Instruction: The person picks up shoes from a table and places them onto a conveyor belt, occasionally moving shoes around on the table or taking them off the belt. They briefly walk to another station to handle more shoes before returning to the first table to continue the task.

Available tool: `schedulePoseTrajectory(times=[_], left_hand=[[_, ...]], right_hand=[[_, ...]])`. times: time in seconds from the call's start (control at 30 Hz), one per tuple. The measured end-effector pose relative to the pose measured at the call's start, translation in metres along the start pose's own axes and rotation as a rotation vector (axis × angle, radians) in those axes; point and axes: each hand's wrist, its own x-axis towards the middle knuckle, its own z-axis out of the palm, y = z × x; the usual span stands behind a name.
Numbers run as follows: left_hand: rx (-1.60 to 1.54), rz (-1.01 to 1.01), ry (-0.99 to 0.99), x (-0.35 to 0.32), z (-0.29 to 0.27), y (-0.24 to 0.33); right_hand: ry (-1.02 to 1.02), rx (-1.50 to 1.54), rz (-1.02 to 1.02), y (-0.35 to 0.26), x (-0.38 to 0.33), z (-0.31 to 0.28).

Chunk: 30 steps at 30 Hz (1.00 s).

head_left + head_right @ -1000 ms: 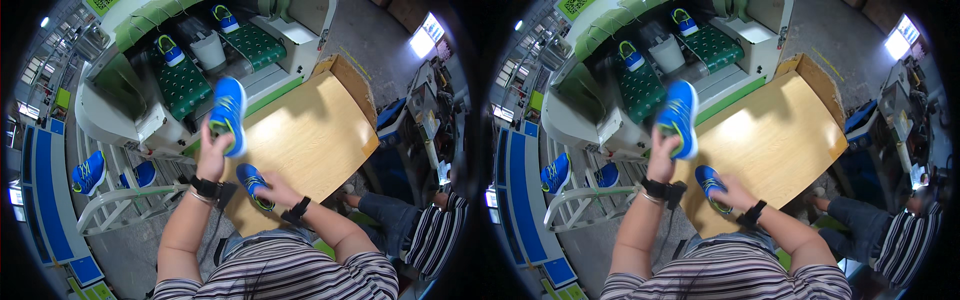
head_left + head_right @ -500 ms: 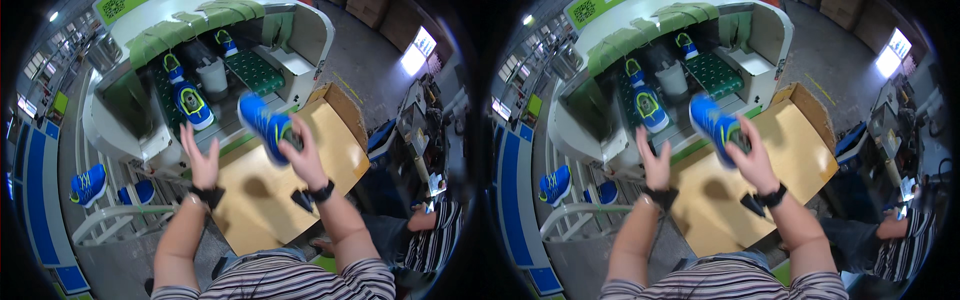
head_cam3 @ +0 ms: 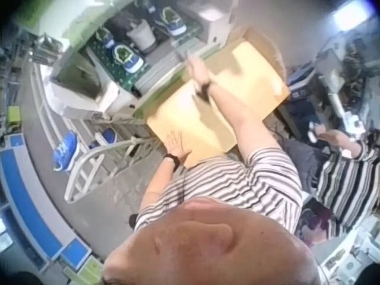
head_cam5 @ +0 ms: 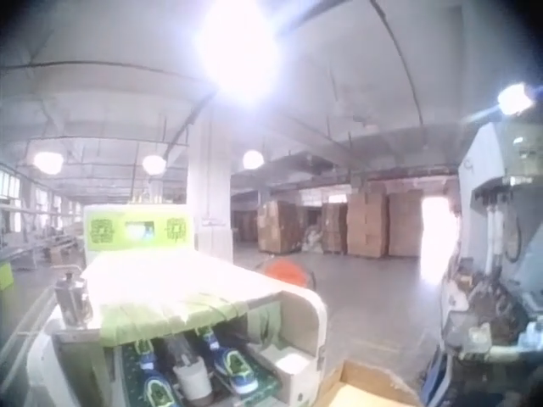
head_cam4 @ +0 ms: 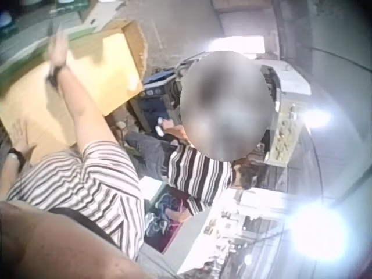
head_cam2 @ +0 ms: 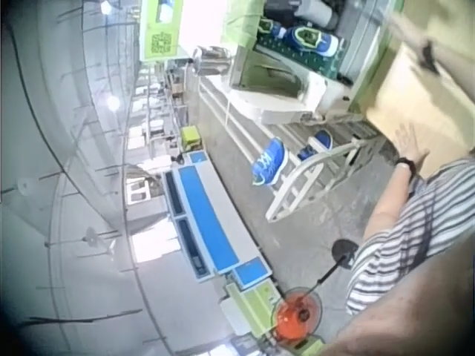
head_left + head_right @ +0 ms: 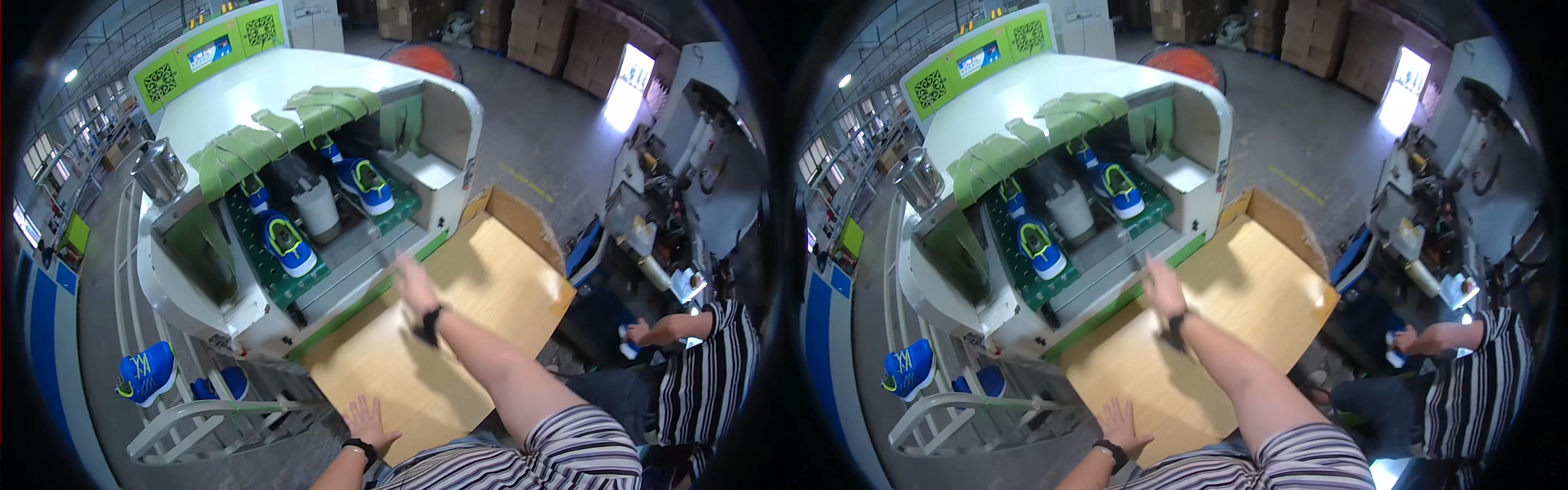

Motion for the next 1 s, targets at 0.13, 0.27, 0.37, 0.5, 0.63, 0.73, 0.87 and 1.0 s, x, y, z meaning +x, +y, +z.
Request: schedulePoseTrajectory(times=[0.13,0.27,0.37,0.5,0.63,0.73,0.87,1.0], left_hand=[[0.034,-0.008,-0.022,-0.007,0.012,-0.007],[0.098,0.004,-0.065,0.001,0.018,-0.002],[0.135,0.012,0.003,0.003,0.014,0.003],[0.132,0.034,0.052,0.004,0.01,0.003],[0.091,0.043,0.04,0.008,0.007,-0.001],[0.058,0.065,0.05,-0.001,0.008,0.002],[0.013,0.051,0.091,-0.007,0.02,-0.003],[0.005,0.048,0.079,-0.01,0.022,0.0]], right_hand=[[-0.477,-0.411,-0.045,0.01,-0.255,-0.015],[-0.522,-0.394,0.161,0.004,-0.357,-0.05],[-0.547,-0.472,0.199,-0.005,-0.382,-0.059],[-0.33,-0.455,0.332,-0.018,-0.392,-0.038],[-0.308,-0.461,0.38,-0.023,-0.397,-0.031],[-0.319,-0.462,0.352,-0.024,-0.402,-0.04],[-0.265,-0.509,0.31,-0.033,-0.398,-0.042],[-0.242,-0.462,0.31,-0.033,-0.369,-0.054]])
